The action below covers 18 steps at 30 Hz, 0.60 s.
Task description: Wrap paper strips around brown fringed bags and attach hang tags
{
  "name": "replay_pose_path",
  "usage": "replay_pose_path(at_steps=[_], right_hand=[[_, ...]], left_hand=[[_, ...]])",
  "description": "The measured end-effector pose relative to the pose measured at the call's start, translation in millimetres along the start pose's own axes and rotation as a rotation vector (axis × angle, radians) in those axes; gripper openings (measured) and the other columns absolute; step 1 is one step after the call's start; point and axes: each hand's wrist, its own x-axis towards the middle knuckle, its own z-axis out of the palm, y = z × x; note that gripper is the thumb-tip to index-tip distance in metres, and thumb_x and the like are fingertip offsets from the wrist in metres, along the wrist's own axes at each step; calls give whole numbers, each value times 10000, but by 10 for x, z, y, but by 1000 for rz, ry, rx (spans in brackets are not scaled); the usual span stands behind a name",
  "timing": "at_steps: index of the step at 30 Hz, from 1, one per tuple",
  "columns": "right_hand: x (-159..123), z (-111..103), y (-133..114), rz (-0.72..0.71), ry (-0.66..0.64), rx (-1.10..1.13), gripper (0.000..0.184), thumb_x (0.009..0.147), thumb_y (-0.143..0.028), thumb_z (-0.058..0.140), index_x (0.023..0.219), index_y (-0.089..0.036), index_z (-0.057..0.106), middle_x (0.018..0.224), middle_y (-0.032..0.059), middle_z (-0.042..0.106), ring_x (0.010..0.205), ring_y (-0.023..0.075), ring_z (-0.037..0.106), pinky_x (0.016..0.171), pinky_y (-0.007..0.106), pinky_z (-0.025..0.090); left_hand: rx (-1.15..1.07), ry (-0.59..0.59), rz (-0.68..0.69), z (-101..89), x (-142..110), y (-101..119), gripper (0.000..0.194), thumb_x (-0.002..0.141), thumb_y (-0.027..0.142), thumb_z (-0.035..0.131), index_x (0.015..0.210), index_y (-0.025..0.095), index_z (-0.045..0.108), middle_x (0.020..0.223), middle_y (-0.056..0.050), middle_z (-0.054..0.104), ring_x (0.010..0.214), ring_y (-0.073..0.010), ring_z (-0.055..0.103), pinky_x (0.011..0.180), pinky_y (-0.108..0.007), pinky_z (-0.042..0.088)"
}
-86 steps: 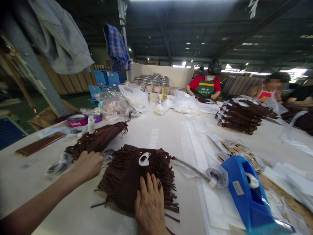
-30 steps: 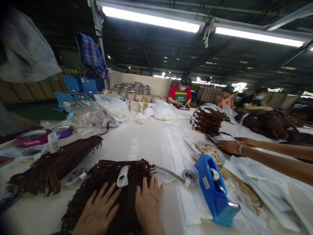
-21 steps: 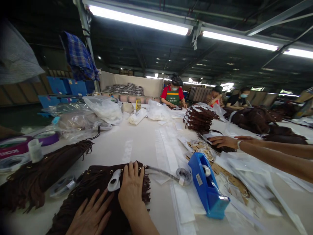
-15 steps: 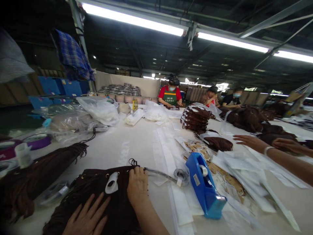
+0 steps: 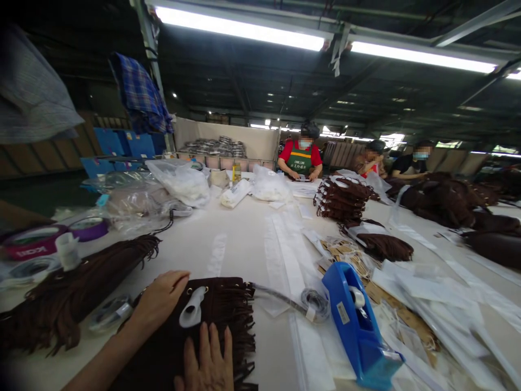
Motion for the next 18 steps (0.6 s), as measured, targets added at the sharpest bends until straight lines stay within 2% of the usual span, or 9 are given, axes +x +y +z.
replay_pose_path(at_steps=[2, 5, 8, 10, 12, 14, 16, 18], right_hand=[[27, -28, -29, 23, 12, 10, 542, 762, -403, 553, 1286, -325, 440, 1310, 62, 485, 1165, 291, 490, 918, 483, 442], [79, -121, -157, 133, 41, 16, 426, 773, -396, 548, 1192, -325, 538, 1276, 46, 525, 1160, 279, 496, 975, 495, 390], [115, -223, -270, 245, 73, 16, 379, 782, -375, 544, 1157, -320, 564, 1276, 29, 529, 1189, 261, 466, 1053, 485, 289], [121, -260, -282, 233, 112, 16, 390, 770, -382, 560, 1154, -312, 565, 1259, 30, 545, 1179, 257, 474, 1064, 472, 266], [113, -247, -254, 184, 152, 15, 411, 743, -416, 588, 1134, -291, 576, 1243, 44, 559, 1148, 266, 499, 1058, 469, 267], [103, -170, -225, 150, 187, 20, 370, 720, -453, 598, 1042, -271, 615, 1239, 55, 561, 1117, 274, 520, 1044, 471, 279], [97, -36, -222, 152, 280, 18, 256, 727, -466, 564, 853, -257, 643, 1199, 53, 591, 1067, 272, 554, 1017, 469, 313], [89, 110, -238, 169, 406, 11, 255, 740, -472, 515, 678, -245, 615, 1110, 55, 643, 985, 273, 597, 961, 463, 375]], left_hand=[[25, -76, 1, -15, 263, 161, 410, 874, 296, 276, 862, 140, 655, 932, -133, 671, 925, -237, 606, 834, -372, 445], [62, -168, -10, 109, 507, 331, 470, 854, 430, 319, 842, 112, 664, 913, -195, 661, 899, -311, 612, 750, -441, 454], [86, -241, 14, 217, 569, 422, 544, 794, 578, 376, 839, 122, 669, 903, -192, 667, 881, -338, 614, 732, -470, 446], [106, -253, 46, 260, 524, 455, 561, 730, 630, 456, 797, 115, 668, 850, -185, 673, 843, -344, 618, 744, -475, 435], [136, -192, 82, 311, 425, 473, 562, 734, 619, 477, 820, 91, 652, 849, -192, 663, 858, -347, 602, 789, -480, 403], [161, -83, 115, 393, 306, 473, 543, 813, 569, 396, 880, 80, 620, 886, -191, 641, 909, -339, 569, 829, -468, 363], [168, 8, 135, 504, 209, 447, 500, 875, 509, 309, 905, 94, 587, 899, -170, 620, 920, -316, 541, 836, -442, 343], [159, 77, 154, 623, 163, 395, 445, 888, 483, 310, 871, 119, 567, 864, -140, 608, 886, -290, 532, 817, -411, 346]])
